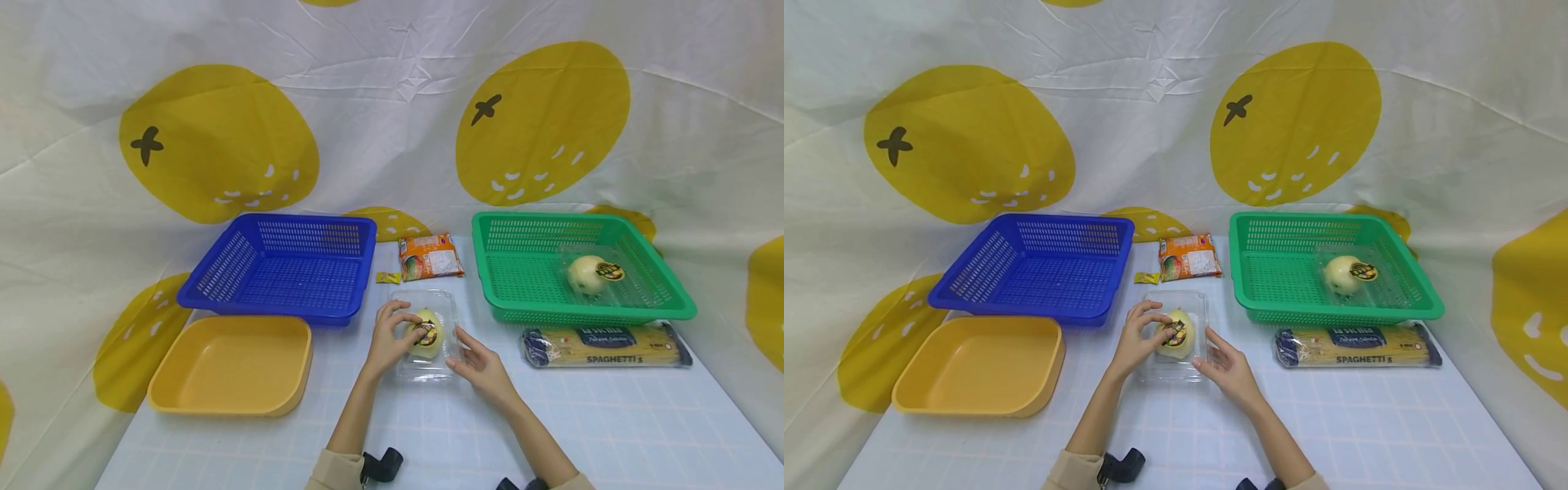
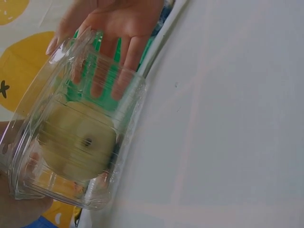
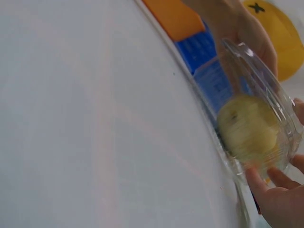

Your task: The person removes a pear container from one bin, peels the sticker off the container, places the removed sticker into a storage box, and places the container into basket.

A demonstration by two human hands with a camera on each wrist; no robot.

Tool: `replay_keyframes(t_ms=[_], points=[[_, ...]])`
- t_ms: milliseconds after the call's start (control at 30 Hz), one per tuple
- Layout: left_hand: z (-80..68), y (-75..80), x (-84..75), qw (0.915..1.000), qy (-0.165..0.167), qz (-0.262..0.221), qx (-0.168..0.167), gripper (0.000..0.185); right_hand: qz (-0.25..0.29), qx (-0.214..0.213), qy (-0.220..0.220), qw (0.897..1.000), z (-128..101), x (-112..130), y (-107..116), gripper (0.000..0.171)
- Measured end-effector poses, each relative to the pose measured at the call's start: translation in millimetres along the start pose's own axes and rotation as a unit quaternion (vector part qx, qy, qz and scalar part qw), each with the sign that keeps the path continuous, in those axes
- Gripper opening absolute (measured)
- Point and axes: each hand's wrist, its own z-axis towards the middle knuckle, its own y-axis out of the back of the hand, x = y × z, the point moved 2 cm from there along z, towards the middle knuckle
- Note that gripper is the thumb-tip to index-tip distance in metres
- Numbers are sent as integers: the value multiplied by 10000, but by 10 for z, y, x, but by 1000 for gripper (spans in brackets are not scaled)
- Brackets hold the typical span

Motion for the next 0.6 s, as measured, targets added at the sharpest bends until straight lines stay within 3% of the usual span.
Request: replay_keyframes(t_ms=[200, 367, 600], points=[[15, 12, -34, 9998, -51, 107, -165, 19, -6, -15, -27, 10000, 2, 5, 1, 67], [32, 1, -62, 9980, -257, 476, -325, 26, 19, -32, -30, 10000, 2, 4, 1, 67], [29, -29, -64, 9983, -125, 407, -408, 14, 27, -45, -55, 10000, -8, 14, -3, 68]])
